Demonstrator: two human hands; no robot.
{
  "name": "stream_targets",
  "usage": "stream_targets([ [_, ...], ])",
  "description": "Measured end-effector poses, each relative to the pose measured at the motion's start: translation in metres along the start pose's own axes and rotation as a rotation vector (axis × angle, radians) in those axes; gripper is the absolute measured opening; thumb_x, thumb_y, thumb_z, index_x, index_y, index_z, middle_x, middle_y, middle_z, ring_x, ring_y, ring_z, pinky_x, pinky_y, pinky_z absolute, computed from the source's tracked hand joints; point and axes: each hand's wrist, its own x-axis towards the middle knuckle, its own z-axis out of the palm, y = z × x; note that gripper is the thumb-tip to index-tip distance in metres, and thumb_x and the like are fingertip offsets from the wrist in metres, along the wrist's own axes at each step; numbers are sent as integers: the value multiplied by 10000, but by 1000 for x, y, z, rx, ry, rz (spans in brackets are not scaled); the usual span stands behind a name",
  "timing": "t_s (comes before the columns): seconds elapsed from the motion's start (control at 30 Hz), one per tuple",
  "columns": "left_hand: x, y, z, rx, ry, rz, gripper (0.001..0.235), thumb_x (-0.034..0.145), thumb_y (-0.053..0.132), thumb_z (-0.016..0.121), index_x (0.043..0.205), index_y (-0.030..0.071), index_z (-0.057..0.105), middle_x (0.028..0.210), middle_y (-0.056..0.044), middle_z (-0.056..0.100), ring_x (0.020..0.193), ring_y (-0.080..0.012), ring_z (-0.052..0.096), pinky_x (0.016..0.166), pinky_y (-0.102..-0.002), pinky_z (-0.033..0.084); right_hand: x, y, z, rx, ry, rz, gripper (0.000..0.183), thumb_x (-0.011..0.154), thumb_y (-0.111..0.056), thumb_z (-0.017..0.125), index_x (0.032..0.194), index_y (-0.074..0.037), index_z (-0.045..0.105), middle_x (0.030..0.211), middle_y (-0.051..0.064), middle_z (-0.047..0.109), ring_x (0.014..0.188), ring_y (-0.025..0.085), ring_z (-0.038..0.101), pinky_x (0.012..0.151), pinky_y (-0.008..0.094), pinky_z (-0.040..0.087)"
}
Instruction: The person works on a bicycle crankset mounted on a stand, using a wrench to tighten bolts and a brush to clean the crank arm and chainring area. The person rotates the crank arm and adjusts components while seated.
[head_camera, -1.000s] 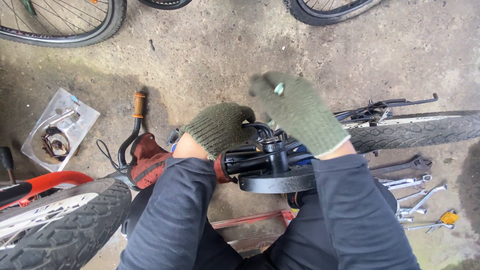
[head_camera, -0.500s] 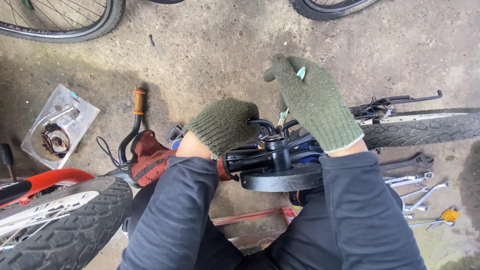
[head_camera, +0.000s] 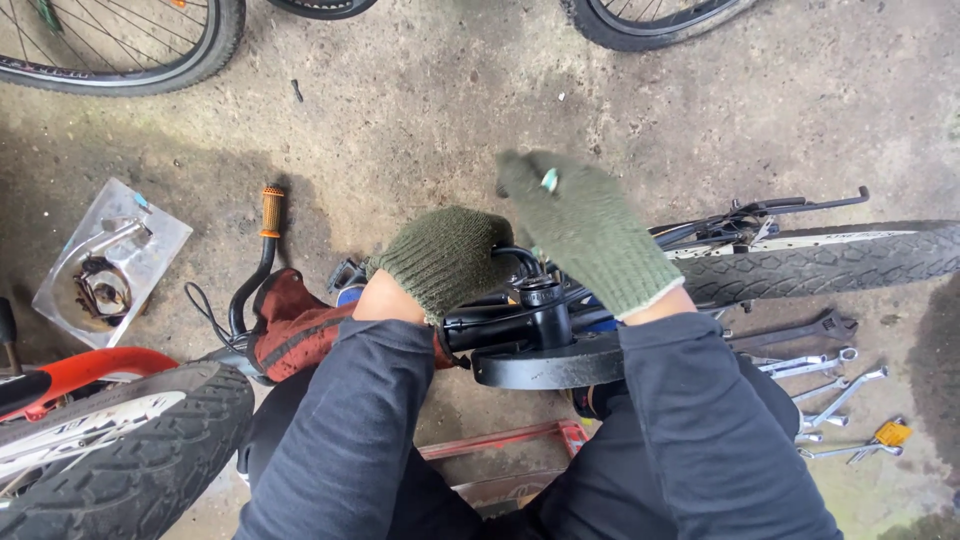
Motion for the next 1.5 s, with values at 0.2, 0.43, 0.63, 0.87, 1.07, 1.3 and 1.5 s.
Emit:
stream_targets([
  [0.2,0,-2,3,-10,10,-5,277,922,408,611,1117,260,742,1002,-147,754,1063,-390,714,916,-540,590,-5,-8,-11,-45,28,-38,451,1005,-563,475,1104,-205,731,620,66,689,726,221,703,679,377,545],
  [0.43,5,-6,8,13,57,24,328,908,436,654,1179,263,720,1031,-159,743,1078,-404,706,915,-557,579,-4,-18,-3,-145,-72,39,478,1035,-517,430,1261,-195,701,687,41,686,652,157,632,586,305,514],
  [0.63,-14,11,-12,-25,30,29,342,959,391,590,1169,165,737,1013,-219,749,1071,-438,703,946,-562,567,-4,-3,-12,-32,20,-13,596,1017,-592,430,1367,-160,643,694,76,705,738,188,665,641,332,513],
  [0.87,2,-5,9,36,45,46,333,933,449,601,1123,224,756,967,-147,765,1042,-376,726,917,-527,595,-11,-19,2,-45,-56,32,611,1053,-509,437,1490,-92,524,793,97,704,758,167,672,729,354,573],
  [1.07,0,-2,7,29,65,37,326,923,447,609,1130,242,756,971,-131,769,1037,-371,729,911,-523,595,-7,-13,-11,-42,14,57,621,1056,-551,418,1463,-101,549,810,99,708,724,156,671,638,296,555],
  [1.3,1,-3,7,10,106,60,313,925,426,649,1168,243,720,1008,-138,748,1045,-388,718,898,-535,590,-8,-16,-9,-23,-46,54,586,1063,-508,439,1466,-94,538,916,142,713,709,128,678,621,272,569],
  [1.5,2,3,9,-12,116,59,312,930,392,656,1174,211,725,1017,-175,740,1043,-419,711,893,-563,583,-12,-17,-10,-65,-53,72,505,1072,-476,486,1389,-99,598,814,126,671,700,182,710,623,320,599],
])
